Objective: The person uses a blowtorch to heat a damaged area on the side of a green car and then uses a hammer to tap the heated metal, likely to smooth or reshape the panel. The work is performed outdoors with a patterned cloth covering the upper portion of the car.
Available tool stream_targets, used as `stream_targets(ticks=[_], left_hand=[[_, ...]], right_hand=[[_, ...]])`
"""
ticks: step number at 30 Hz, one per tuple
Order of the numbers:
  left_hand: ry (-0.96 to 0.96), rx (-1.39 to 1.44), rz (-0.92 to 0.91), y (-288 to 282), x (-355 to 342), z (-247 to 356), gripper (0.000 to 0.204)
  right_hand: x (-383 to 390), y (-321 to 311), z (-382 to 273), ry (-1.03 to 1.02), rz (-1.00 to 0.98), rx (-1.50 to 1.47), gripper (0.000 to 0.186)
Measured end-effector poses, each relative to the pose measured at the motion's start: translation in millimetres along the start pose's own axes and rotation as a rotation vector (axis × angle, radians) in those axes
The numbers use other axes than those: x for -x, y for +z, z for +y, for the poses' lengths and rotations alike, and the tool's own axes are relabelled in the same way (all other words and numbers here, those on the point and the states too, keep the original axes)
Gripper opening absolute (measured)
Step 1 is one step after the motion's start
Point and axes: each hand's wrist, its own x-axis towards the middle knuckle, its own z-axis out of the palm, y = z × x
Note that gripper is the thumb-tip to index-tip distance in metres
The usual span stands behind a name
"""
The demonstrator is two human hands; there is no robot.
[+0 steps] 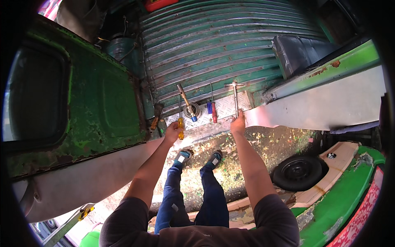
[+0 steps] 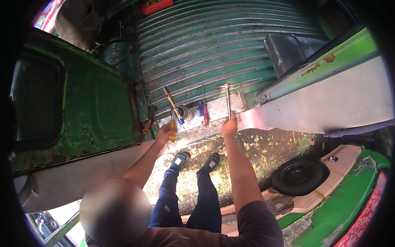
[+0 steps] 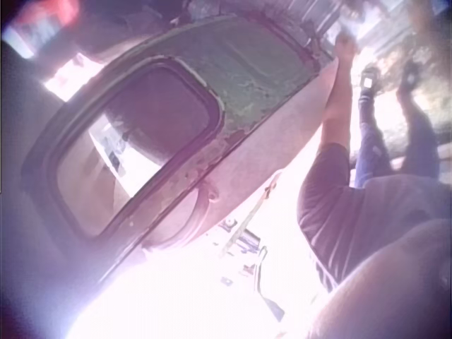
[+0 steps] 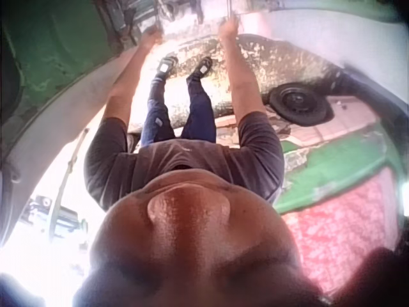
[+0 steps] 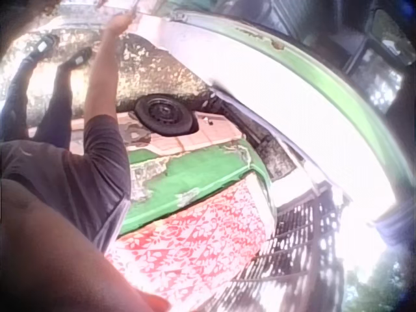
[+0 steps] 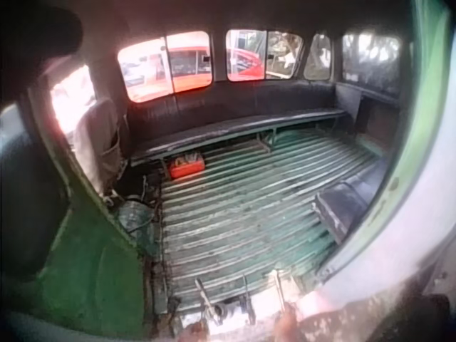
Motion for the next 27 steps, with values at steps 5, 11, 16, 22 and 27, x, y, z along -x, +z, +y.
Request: stream_targets(ticks=[5,11,16,22,27], left_hand=[[-0.026,-0.066,-0.009,-2.8,24.7,22.8,0.037],[-0.053,0.04,-0.139,-13.7,91.0,58.7,0.027],[-0.172,0.023,-0.429,-28.2,152.6,90.1,0.042],[-0.372,0.142,-0.8,19.8,227.5,169.3,0.048],[-0.281,-0.067,-1.117,88.5,246.8,195.6,0.046]], right_hand=[[-17.8,2.6,8.0,-0.022,-0.128,-0.212,0.032],[17.9,-50.3,8.7,0.114,-0.202,-0.567,0.019],[113.1,-143.5,13.5,0.234,-0.343,-1.147,0.011],[250.2,-237.4,13.1,0.263,-0.165,-1.399,0.014],[349.1,-281.4,31.2,0.313,0.094,-1.453,0.019]])
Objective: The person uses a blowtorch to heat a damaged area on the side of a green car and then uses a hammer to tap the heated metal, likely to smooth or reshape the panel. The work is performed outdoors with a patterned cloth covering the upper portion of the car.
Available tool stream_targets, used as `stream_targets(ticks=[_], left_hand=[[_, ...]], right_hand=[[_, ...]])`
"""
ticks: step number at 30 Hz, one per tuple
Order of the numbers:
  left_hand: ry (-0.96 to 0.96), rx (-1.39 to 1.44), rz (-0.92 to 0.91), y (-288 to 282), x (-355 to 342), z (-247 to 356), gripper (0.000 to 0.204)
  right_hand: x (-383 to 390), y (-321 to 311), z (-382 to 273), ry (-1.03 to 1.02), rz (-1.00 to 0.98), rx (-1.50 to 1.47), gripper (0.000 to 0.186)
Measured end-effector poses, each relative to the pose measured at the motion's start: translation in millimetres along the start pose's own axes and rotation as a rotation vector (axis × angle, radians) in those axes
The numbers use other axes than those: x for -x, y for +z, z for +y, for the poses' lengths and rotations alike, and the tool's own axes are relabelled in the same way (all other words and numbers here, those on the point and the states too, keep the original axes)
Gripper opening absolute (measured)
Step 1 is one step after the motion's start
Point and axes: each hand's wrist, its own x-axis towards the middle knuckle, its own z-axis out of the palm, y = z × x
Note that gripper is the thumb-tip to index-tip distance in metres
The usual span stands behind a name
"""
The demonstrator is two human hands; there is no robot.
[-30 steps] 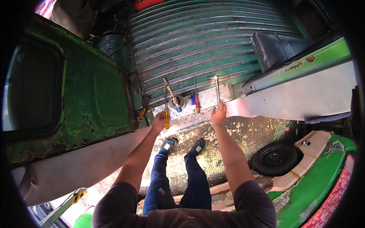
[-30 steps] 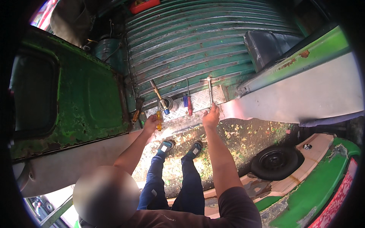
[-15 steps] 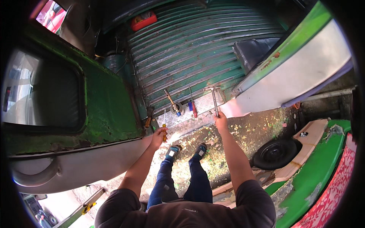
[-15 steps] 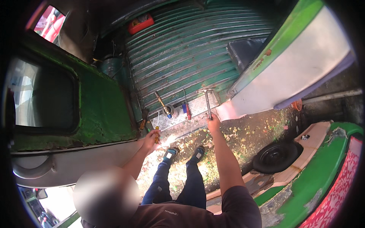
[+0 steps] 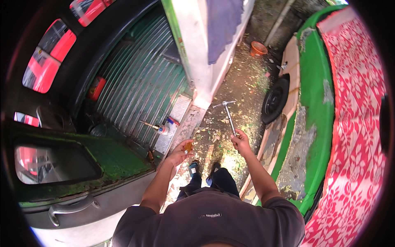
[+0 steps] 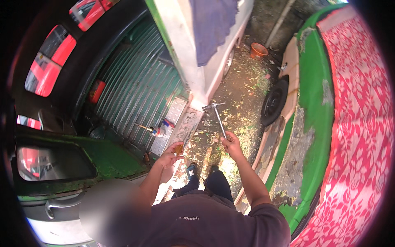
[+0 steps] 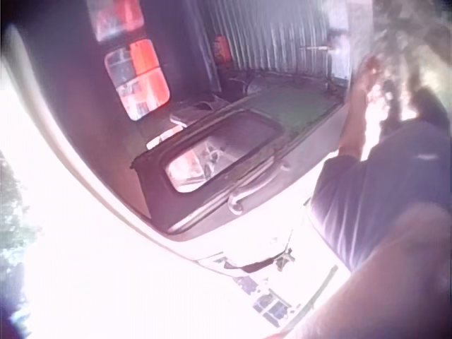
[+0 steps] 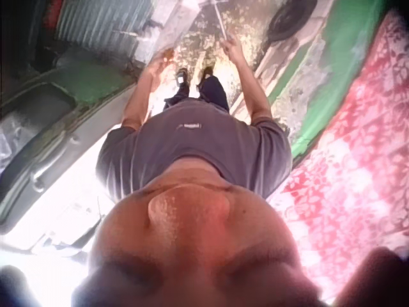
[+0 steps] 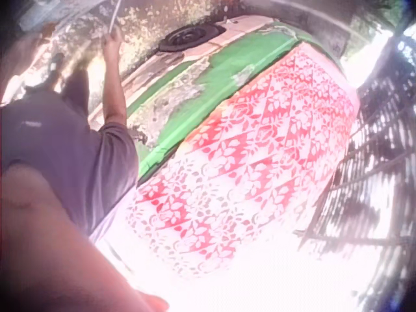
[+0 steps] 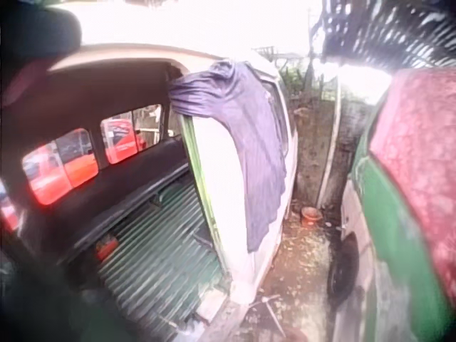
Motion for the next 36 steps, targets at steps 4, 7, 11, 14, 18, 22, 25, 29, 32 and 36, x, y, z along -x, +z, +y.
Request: stream_targets(ticks=[4,7,11,14,18,22,25,29,32,36], left_hand=[[0.142,-0.575,-0.068,57.0,-54.1,10.9,0.041],[0.383,-0.775,-0.034,102.2,-85.2,8.2,0.023],[0.413,-0.987,-0.118,202.5,-98.7,13.4,0.017],[0.501,-0.644,-0.334,238.1,-119.0,-21.0,0.011],[0.419,-0.376,-0.602,314.8,-120.2,-47.5,0.019],[0.25,-0.258,-0.896,375.0,-117.8,-73.6,0.021],[0.134,-0.256,-1.096,410.9,-106.2,-99.0,0.012],[0.147,-0.164,-1.451,457.5,-75.1,-123.0,0.011],[0.041,-0.099,-1.622,490.0,-18.2,-124.9,0.011],[-0.176,-0.065,-1.778,514.6,29.5,-155.1,0.014]], right_hand=[[65.2,-32.4,-11.3,-0.134,0.173,-0.025,0.022],[110.4,-48.7,-14.9,-0.225,0.22,-0.07,0.021],[190.2,-79.6,-1.7,-0.392,0.386,-0.098,0.02],[251.8,-79.5,-2.5,-0.396,0.497,-0.087,0.013],[316.3,-67.1,2.6,-0.432,0.787,-0.008,0.016],[373.4,-37.7,10.2,-0.461,1.11,0.152,0.024],[401.3,-4.8,31.3,-0.518,1.31,0.036,0.025],[427.0,53.3,51.3,-0.722,1.591,-0.133,0.023],[443.0,101.6,60.6,-0.76,1.842,-0.162,0.021],[452.2,154.1,74.5,-0.832,2.052,-0.201,0.018]])
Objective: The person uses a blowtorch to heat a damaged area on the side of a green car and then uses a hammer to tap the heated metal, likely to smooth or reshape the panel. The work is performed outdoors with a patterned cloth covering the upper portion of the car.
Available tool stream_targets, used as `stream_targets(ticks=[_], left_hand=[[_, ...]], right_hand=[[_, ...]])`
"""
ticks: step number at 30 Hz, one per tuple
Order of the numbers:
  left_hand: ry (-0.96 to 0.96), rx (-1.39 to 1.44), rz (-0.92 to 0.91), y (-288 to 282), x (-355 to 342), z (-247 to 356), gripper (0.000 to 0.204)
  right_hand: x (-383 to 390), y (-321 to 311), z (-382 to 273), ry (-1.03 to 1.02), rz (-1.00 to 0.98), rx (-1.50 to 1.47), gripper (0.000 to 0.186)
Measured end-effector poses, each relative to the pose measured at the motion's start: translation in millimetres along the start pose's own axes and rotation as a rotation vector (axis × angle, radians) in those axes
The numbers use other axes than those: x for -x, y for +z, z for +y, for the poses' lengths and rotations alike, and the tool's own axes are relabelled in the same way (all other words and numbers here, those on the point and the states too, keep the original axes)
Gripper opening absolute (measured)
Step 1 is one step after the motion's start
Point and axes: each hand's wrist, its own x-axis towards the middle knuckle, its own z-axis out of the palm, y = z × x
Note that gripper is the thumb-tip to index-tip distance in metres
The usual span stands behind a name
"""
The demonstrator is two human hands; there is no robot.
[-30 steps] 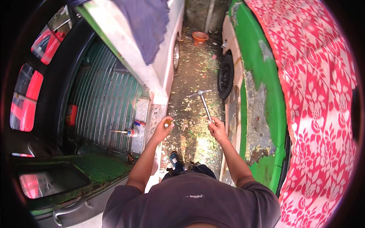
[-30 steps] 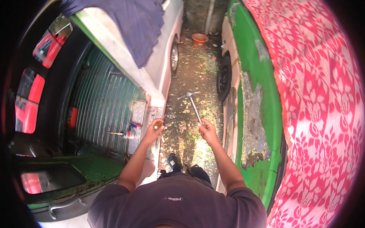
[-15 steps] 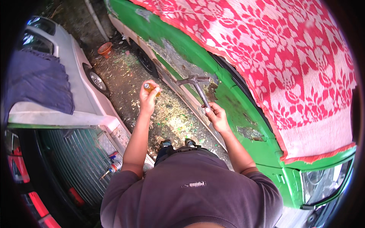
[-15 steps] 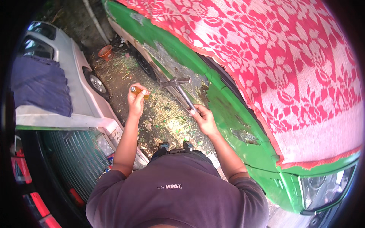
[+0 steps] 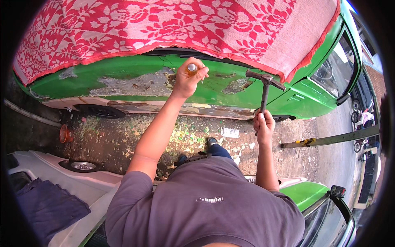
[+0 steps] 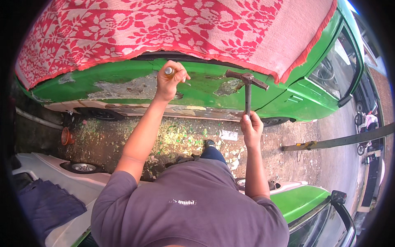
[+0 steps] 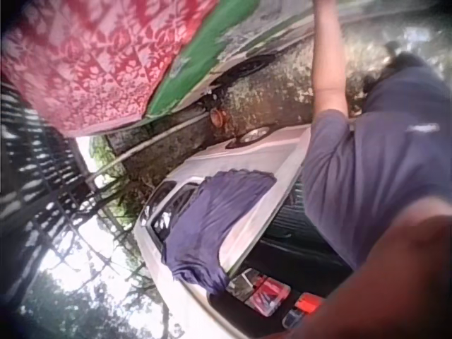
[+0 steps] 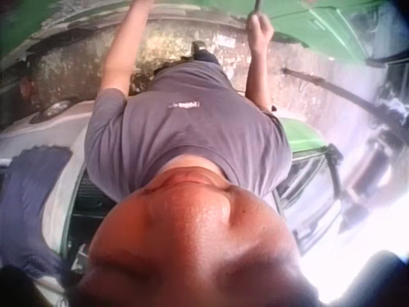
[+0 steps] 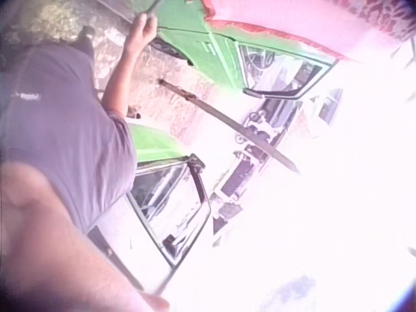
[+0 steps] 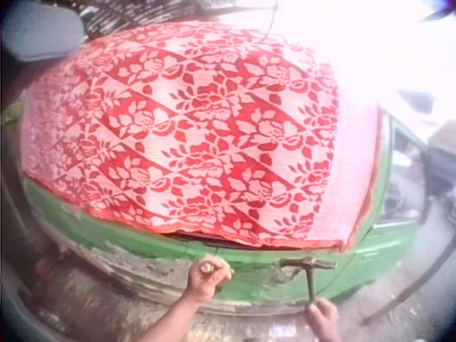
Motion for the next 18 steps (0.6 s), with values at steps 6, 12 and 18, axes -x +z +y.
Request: stream_targets(ticks=[6,12,18], left_hand=[[-0.014,0.069,0.068,63.2,-35.4,-47.5,0.023],[0.039,0.014,0.041,93.5,-48.2,-76.0,0.008],[0.112,-0.078,0.071,110.0,-50.2,-84.6,0.01]], right_hand=[[29.2,-40.4,-11.6,-0.031,0.143,-0.041,0.018],[18.2,-92.1,-13.4,-0.01,0.118,-0.024,0.017],[-6.1,-142.6,-20.7,0.065,0.008,-0.01,0.021]])
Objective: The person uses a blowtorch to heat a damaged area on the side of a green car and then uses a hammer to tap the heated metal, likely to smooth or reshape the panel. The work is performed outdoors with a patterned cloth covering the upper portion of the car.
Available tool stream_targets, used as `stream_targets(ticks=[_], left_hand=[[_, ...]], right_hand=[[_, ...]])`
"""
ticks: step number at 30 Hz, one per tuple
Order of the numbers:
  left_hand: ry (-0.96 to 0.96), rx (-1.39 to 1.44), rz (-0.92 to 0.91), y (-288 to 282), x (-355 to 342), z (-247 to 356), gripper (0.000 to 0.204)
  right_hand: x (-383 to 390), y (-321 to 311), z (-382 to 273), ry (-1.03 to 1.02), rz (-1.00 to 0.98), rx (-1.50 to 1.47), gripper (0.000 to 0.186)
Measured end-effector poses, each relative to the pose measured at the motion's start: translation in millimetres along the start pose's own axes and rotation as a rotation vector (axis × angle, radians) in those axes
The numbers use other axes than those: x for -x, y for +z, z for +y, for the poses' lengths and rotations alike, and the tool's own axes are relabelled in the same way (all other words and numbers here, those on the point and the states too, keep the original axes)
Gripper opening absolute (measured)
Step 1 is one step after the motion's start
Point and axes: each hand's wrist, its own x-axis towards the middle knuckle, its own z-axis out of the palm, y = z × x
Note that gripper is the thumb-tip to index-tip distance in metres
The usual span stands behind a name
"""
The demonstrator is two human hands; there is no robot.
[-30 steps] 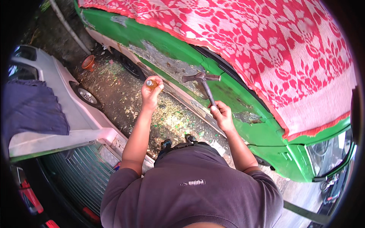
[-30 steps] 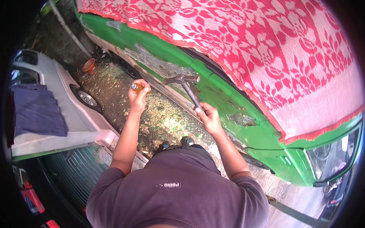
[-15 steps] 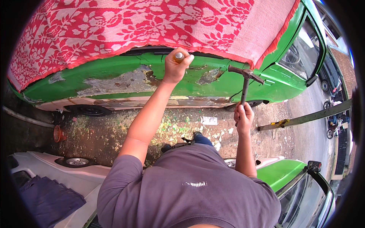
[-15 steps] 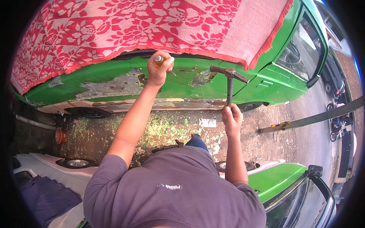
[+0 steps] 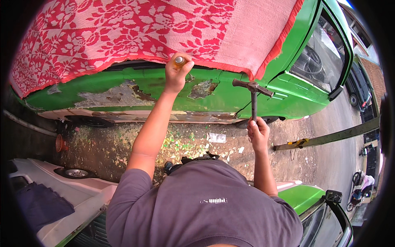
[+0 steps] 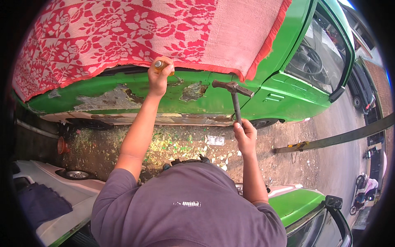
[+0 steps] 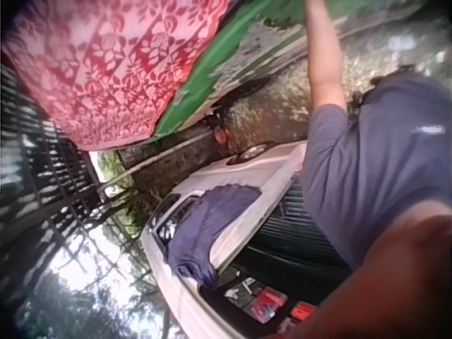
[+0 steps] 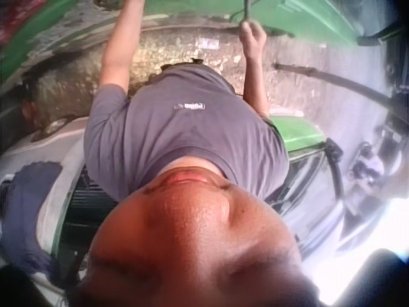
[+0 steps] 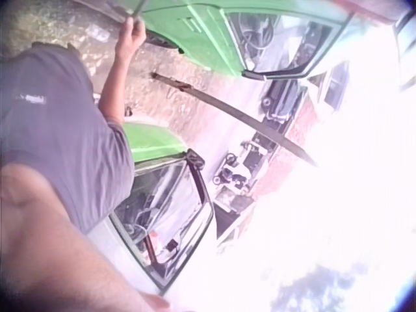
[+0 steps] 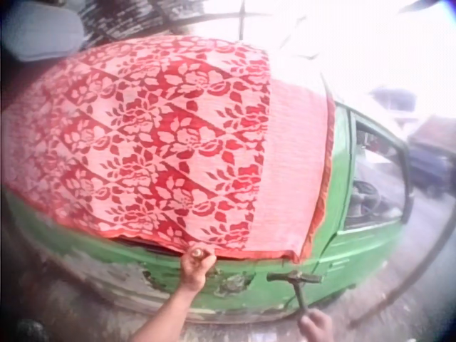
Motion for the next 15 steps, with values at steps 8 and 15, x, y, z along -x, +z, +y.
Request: stream_targets(ticks=[8,15], left_hand=[[0.095,-0.148,-0.093,18.2,12.6,-0.2,0.014],[0.12,-0.549,-0.316,39.4,36.7,-11.6,0.026]], right_hand=[[-23.6,-25.7,3.6,0.025,-0.1,0.076,0.024],[-9.3,-7.9,14.0,-0.065,-0.076,0.365,0.027]])
